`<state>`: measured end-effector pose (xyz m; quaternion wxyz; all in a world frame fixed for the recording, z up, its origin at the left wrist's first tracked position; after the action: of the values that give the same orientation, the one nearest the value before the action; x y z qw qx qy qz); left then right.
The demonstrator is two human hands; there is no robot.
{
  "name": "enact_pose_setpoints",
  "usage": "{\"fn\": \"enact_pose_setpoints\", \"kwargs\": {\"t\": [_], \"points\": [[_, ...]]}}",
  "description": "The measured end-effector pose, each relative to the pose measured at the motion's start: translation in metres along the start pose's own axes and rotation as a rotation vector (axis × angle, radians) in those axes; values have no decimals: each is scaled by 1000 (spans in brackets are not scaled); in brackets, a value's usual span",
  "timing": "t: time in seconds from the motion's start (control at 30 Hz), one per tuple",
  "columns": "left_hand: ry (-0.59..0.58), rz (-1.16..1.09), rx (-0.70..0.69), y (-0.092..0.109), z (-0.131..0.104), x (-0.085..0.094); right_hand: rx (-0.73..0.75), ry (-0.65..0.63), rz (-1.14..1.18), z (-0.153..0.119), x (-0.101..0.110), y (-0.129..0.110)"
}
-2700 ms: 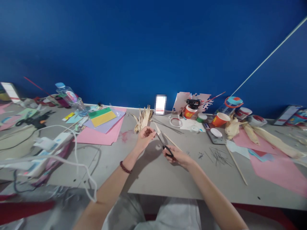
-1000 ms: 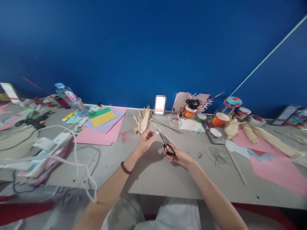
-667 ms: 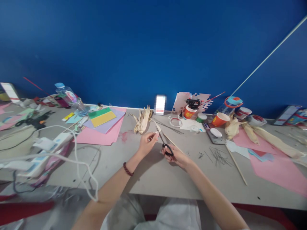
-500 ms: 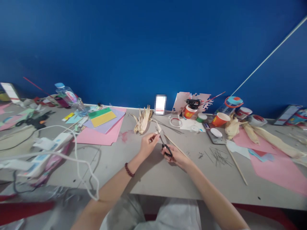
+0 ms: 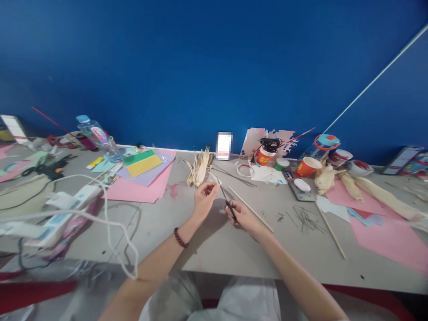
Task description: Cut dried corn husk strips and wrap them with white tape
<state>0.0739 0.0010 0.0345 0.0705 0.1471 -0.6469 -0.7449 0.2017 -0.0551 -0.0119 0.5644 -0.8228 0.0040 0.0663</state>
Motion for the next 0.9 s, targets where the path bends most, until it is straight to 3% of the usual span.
{"fn": "enact_pose_setpoints", "kwargs": {"t": [0.4, 0.6, 0.9], "points": [[-34, -175, 142, -9, -2, -5, 99, 83, -65, 12, 8, 8], [-47, -242, 170, -12, 0, -7, 146, 119, -92, 9, 8, 0], [-35, -272, 246, -11, 0, -7, 107, 139, -97, 9, 9, 1]]}}
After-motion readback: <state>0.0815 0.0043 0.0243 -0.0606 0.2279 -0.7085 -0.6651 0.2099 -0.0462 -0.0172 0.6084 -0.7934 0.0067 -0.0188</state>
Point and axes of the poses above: each hand's wrist, its own z-axis towards the middle knuckle, its own x-axis out of the back of the hand, y = z × x, the point moved 8 cm from there along z, towards the middle knuckle, and after that the axes turned 12 degrees about y, right-handed, at the moved point
